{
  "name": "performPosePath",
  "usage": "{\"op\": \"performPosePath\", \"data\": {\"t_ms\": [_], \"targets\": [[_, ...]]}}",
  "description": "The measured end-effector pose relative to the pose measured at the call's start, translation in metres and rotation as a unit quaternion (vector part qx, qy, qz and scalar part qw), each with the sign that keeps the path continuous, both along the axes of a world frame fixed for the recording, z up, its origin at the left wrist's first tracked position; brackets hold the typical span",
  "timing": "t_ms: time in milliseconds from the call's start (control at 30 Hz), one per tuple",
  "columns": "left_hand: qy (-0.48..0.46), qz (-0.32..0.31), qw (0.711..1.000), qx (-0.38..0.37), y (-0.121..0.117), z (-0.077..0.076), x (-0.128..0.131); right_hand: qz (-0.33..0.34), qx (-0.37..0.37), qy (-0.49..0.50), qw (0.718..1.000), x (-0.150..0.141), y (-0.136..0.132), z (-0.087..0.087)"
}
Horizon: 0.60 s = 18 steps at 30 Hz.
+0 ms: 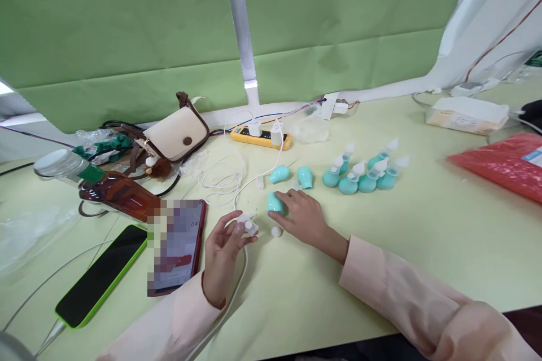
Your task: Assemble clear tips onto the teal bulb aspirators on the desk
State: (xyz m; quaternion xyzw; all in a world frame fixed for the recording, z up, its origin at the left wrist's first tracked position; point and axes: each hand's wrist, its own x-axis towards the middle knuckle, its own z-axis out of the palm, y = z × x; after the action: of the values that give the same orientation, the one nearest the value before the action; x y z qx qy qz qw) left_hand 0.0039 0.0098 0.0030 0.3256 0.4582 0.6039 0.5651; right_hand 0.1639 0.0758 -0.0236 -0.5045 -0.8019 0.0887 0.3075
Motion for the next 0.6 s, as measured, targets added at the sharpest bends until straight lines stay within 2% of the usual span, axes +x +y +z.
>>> {"op": "performPosePath", "data": {"t_ms": [67, 167, 233, 300, 367, 467, 533, 600], "targets": [[-0.025, -0.026, 0.999, -0.010, -0.001, 0.000, 0.000, 0.013, -0.032, 0.036, 0.999, -0.003, 0.001, -0.002], [-0.062, -0.061, 0.996, -0.030, -0.001, 0.000, -0.001, 0.037, -0.041, 0.079, 0.995, -0.002, 0.000, 0.000], [-0.077, -0.067, 0.994, -0.033, -0.001, 0.001, -0.001, 0.074, -0.068, 0.152, 0.983, 0.002, -0.003, 0.005], [-0.076, -0.054, 0.995, -0.029, 0.001, 0.001, -0.001, 0.136, -0.129, 0.257, 0.948, 0.007, -0.008, 0.013], [-0.064, -0.032, 0.997, -0.024, 0.002, 0.002, -0.002, 0.210, -0.207, 0.351, 0.889, 0.011, -0.012, 0.021], [-0.039, -0.024, 0.999, -0.021, 0.002, 0.002, -0.003, 0.288, -0.297, 0.403, 0.816, 0.013, -0.016, 0.028], [-0.032, -0.033, 0.999, -0.020, 0.001, 0.003, -0.005, 0.308, -0.320, 0.413, 0.795, 0.013, -0.016, 0.029], [-0.037, -0.046, 0.998, -0.020, 0.000, 0.003, -0.005, 0.309, -0.321, 0.414, 0.794, 0.014, -0.017, 0.028]]}}
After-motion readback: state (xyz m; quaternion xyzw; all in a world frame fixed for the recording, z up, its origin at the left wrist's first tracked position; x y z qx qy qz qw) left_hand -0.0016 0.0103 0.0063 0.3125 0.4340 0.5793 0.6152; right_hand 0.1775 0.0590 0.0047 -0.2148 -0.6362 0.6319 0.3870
